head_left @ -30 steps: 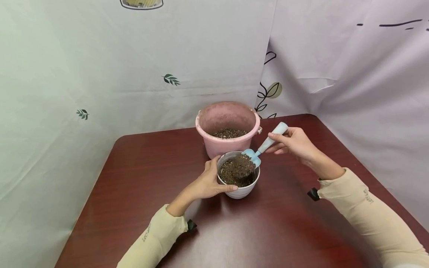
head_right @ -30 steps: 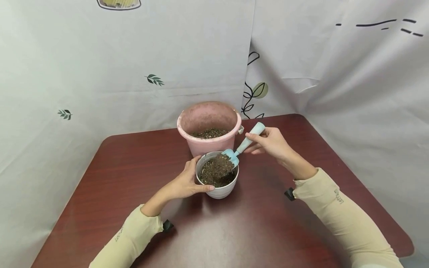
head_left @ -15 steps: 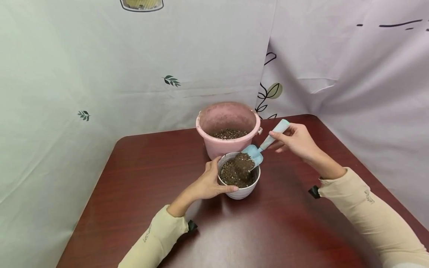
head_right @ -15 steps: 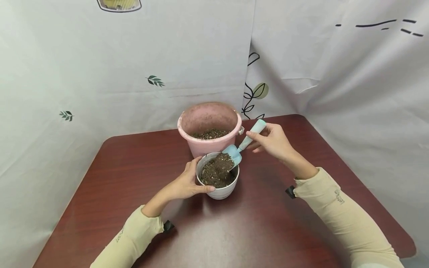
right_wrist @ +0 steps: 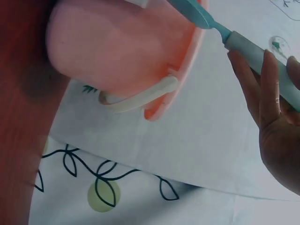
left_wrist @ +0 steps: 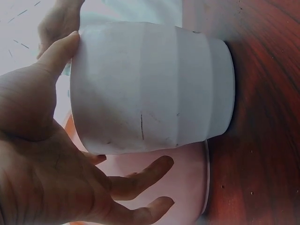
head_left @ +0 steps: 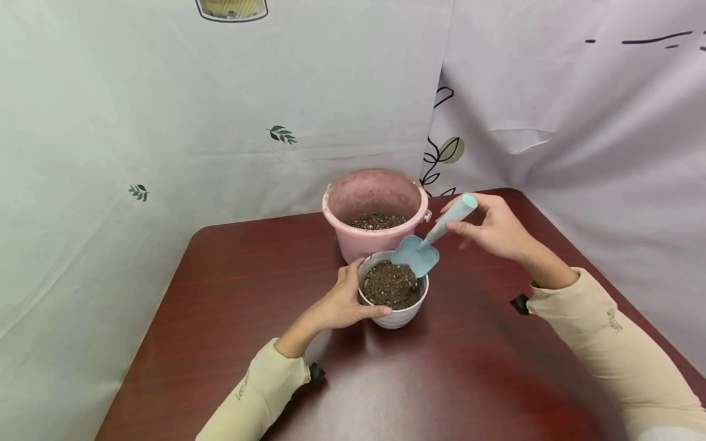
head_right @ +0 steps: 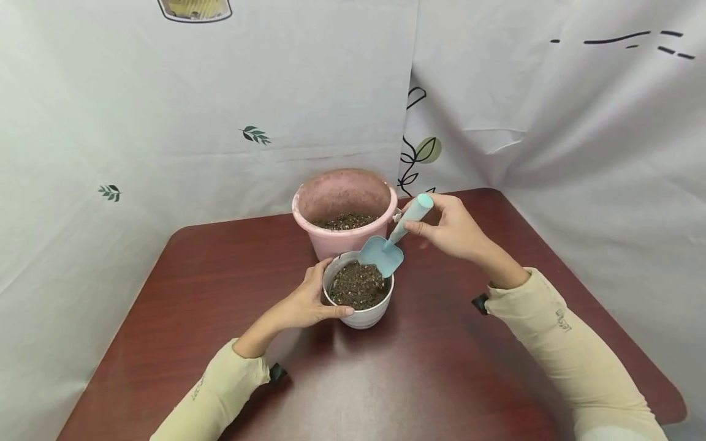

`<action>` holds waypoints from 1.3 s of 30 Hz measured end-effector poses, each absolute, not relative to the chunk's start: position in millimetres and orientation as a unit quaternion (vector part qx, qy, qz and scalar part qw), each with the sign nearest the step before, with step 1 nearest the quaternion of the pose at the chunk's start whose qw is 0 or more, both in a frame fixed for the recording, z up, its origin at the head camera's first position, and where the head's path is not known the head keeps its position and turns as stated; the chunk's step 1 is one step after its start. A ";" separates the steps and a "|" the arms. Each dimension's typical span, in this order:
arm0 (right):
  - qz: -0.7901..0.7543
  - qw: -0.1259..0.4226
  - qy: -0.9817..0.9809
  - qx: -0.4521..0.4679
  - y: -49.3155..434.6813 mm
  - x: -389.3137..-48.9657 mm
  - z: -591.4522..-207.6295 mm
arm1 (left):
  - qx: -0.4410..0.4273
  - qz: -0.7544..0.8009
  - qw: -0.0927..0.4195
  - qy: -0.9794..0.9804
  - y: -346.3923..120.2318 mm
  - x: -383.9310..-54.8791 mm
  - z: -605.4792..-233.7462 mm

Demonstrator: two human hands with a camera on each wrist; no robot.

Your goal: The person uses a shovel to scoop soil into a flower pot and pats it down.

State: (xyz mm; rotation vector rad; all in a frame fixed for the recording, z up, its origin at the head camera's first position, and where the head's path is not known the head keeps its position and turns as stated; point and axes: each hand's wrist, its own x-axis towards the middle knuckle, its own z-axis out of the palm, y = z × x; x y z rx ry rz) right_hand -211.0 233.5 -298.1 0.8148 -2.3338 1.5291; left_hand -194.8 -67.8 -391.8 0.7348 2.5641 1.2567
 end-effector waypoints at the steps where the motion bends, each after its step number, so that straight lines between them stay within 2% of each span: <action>1: 0.522 0.123 -0.794 0.286 233.0 -211.6 -295.9 | 0.247 0.423 0.097 0.866 -67.9 -195.2 -391.2; 6: 0.563 0.123 -0.763 0.292 234.0 -219.2 -285.6 | 0.227 0.444 0.124 0.858 -72.0 -194.9 -379.0; 9: 0.625 0.099 -0.726 0.270 237.0 -225.0 -278.7 | 0.199 0.471 0.114 0.852 -78.3 -197.1 -365.2; 19: 0.777 -0.015 -0.598 0.199 238.8 -260.2 -253.3 | 0.120 0.515 -0.076 0.845 -83.4 -249.4 -351.9; 25: 0.783 0.034 -0.614 0.092 222.0 -296.1 -254.3 | 0.091 0.576 -0.116 0.804 -74.3 -266.9 -367.3; 28: 0.750 0.061 -0.655 0.071 210.4 -311.6 -263.5 | 0.097 0.582 -0.129 0.797 -72.3 -270.2 -372.7; 34: 0.619 0.110 -0.768 0.119 191.9 -337.1 -286.6 | 0.132 0.564 -0.142 0.803 -71.3 -272.5 -378.5; 39: 0.505 0.121 -0.833 0.190 175.1 -350.7 -299.0 | 0.150 0.593 -0.133 0.780 -70.7 -274.0 -382.0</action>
